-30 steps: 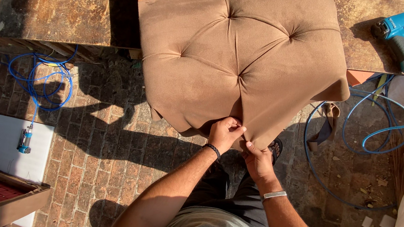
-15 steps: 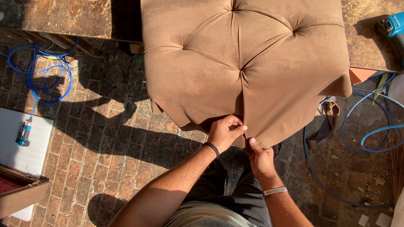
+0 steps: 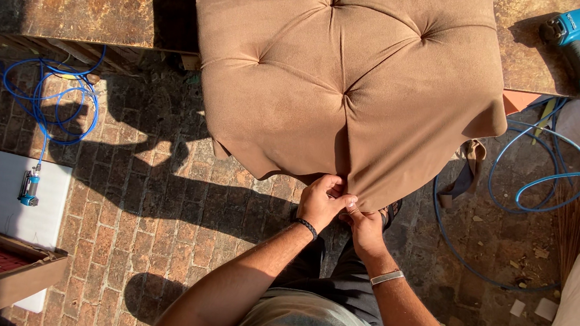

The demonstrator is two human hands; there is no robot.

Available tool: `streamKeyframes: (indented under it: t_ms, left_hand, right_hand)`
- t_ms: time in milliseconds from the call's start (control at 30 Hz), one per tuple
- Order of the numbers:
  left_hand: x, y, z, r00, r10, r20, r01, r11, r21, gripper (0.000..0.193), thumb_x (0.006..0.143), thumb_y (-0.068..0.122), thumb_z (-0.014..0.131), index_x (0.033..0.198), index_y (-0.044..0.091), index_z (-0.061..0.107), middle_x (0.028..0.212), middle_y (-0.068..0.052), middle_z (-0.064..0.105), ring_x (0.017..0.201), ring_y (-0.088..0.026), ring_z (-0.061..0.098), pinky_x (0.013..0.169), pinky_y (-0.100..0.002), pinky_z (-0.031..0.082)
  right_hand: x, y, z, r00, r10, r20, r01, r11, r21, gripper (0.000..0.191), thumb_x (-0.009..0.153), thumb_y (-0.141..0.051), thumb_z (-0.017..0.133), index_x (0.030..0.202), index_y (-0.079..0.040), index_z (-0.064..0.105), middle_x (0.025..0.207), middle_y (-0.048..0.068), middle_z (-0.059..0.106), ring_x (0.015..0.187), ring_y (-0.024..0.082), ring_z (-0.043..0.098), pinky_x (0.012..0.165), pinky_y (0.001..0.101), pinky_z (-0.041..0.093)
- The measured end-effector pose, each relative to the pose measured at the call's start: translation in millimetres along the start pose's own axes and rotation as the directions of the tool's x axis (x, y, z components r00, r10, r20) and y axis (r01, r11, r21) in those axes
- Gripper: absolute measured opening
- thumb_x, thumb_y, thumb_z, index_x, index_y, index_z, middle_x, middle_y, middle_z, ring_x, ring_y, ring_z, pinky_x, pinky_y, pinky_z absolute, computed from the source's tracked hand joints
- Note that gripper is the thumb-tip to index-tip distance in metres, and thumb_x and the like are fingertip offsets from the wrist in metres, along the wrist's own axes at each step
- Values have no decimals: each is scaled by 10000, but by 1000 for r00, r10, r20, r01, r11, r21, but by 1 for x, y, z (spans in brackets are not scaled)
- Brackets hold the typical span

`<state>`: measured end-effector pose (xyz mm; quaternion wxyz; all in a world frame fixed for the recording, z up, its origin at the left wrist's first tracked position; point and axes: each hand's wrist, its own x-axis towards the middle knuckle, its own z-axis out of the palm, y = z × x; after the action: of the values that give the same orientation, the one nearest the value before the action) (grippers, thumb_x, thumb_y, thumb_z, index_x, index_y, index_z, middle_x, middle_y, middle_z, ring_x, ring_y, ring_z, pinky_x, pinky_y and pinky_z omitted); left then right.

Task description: The person staples brown fabric over a foam cushion using a pneumatic staple gun, creating tufted indentations by pulling and securing the fabric at multiple points. The person smooths and adjusts the fabric between stapling actions to maintain tension and alignment.

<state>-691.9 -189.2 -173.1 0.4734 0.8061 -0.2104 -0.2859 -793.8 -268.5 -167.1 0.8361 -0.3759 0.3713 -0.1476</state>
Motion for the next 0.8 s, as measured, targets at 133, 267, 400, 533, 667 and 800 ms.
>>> streamKeyframes:
  t_ms: [133, 267, 400, 533, 667, 800]
  left_hand:
    - [-1, 3, 10, 993, -112, -19, 113, 991, 70, 280, 819, 245, 858, 987, 65, 723, 942, -50, 791, 839, -149, 759, 739, -298, 614]
    - [2, 7, 12, 975, -218, -47, 222, 967, 123, 194, 839, 249, 842, 896, 85, 754, 885, -42, 802, 786, -163, 761, 710, -317, 590]
    - [3, 6, 13, 961, -275, -14, 276, 960, 43, 142, 859, 204, 812, 906, 82, 756, 841, -47, 796, 727, -172, 758, 680, -324, 586]
    - [4, 0, 20, 978, -194, -75, 190, 980, -55, 66, 874, 117, 765, 921, 75, 785, 860, -47, 807, 729, -145, 739, 683, -314, 593]
    - [11, -3, 17, 950, -313, 1, 309, 935, -176, 78, 902, 123, 746, 925, 50, 763, 868, -48, 797, 706, -125, 734, 634, -314, 608]
    - [19, -5, -6, 875, -426, 230, 476, 845, -245, 162, 922, 81, 674, 1049, 40, 766, 972, -55, 790, 786, -150, 743, 687, -320, 610]
  right_hand:
    - [3, 2, -8, 998, -63, -14, 61, 993, -101, 196, 1008, -184, 710, 1057, 5, 710, 944, 42, 691, 805, 127, 590, 723, 304, 496]
    - [7, -7, -14, 998, 48, -30, -50, 994, -95, 161, 977, -149, 707, 1081, -27, 703, 971, 41, 710, 836, 133, 590, 738, 307, 496]
    - [15, -14, -13, 989, 129, 69, -138, 978, 156, 229, 949, -199, 677, 1081, -17, 724, 1003, 76, 743, 926, 183, 664, 822, 331, 544]
    - [29, -14, -4, 997, 35, 64, -42, 992, 122, 228, 954, -129, 722, 1136, 9, 711, 1084, 77, 732, 1005, 185, 663, 914, 358, 549]
    - [38, -12, 3, 999, -30, -24, 30, 999, 27, 259, 929, -121, 741, 1145, 17, 711, 1087, 98, 741, 986, 200, 682, 902, 363, 554]
    - [49, -19, 12, 993, -62, -105, 41, 980, -193, 259, 900, -142, 784, 1089, 27, 734, 1035, 82, 764, 954, 183, 696, 888, 342, 557]
